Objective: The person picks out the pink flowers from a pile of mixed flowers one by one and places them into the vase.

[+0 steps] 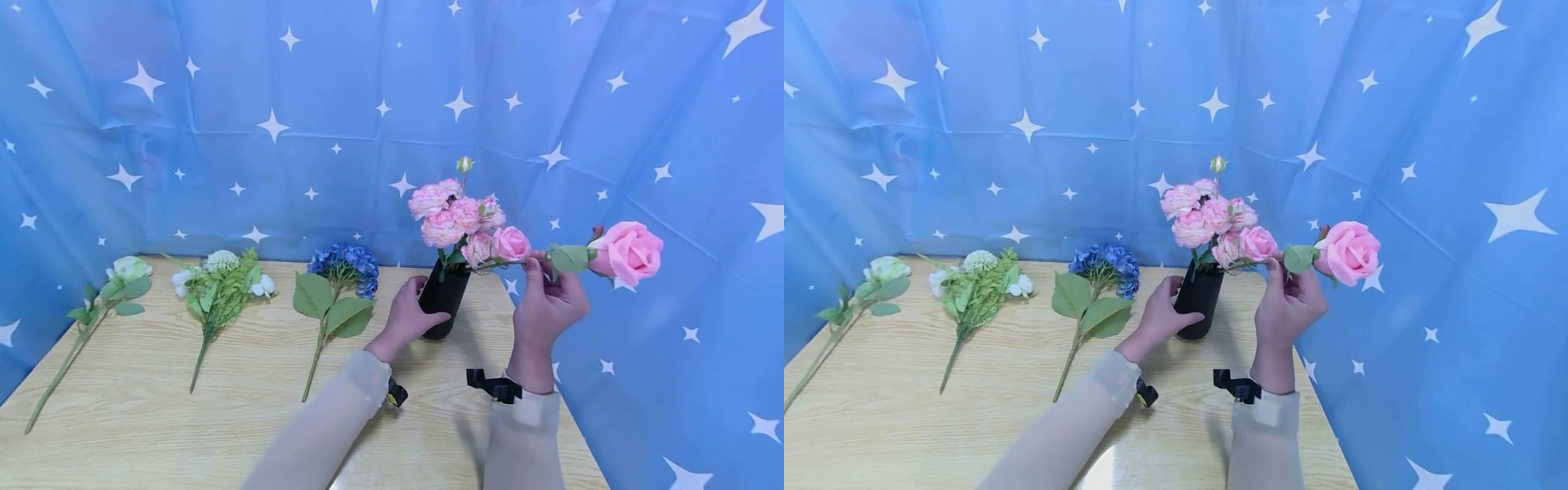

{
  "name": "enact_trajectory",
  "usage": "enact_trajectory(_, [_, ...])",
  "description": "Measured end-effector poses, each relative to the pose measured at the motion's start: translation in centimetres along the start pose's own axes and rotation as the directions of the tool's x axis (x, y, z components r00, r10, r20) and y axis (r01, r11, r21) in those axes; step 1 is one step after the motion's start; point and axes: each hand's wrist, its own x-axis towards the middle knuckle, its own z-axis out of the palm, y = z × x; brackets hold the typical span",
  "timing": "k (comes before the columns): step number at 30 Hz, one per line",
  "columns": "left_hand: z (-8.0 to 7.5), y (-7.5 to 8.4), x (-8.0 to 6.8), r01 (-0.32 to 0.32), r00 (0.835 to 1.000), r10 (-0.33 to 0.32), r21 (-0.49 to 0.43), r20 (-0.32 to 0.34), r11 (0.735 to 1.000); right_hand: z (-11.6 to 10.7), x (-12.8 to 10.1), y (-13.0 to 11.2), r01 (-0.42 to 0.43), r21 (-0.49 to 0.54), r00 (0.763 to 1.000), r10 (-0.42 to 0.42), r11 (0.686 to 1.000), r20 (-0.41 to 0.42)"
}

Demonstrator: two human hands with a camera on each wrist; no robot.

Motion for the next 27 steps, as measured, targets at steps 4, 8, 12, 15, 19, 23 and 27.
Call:
enact_trajectory(4, [0.5,-0.4,0.1,0.007,1.000,-0.006,0.008,-0.008,1.000,0.0,-0.2,0.8,-0.013,-0.018,1.000,0.014,1.000,0.016])
enact_trajectory(8, [0.9,-0.9,0.2,-0.003,1.000,0.004,0.045,-0.013,0.999,0.2,-0.7,1.6,-0.056,-0.002,0.998,0.057,0.998,0.018])
enact_trajectory(12, [1.1,-1.4,0.3,-0.009,1.000,0.010,0.070,-0.008,0.998,0.3,-1.0,2.6,-0.073,-0.038,0.996,0.074,0.997,0.041])
enact_trajectory(15, [1.2,-1.7,0.2,-0.007,1.000,0.007,0.082,0.005,0.997,0.3,-1.3,3.1,-0.051,-0.081,0.996,0.056,0.995,0.067])
enact_trajectory(19, [1.2,-2.0,0.0,-0.023,1.000,0.021,0.105,0.019,0.994,0.5,-1.6,3.6,-0.021,-0.142,0.994,0.036,0.990,0.103])
enact_trajectory(23, [1.2,-2.1,0.0,-0.039,0.999,0.036,0.134,0.028,0.990,0.8,-2.0,3.9,-0.015,-0.197,0.990,0.042,0.980,0.135])
enact_trajectory(27, [1.3,-2.2,0.0,-0.039,0.999,0.035,0.140,0.037,0.989,1.1,-2.4,4.2,-0.018,-0.242,0.984,0.060,0.970,0.167])
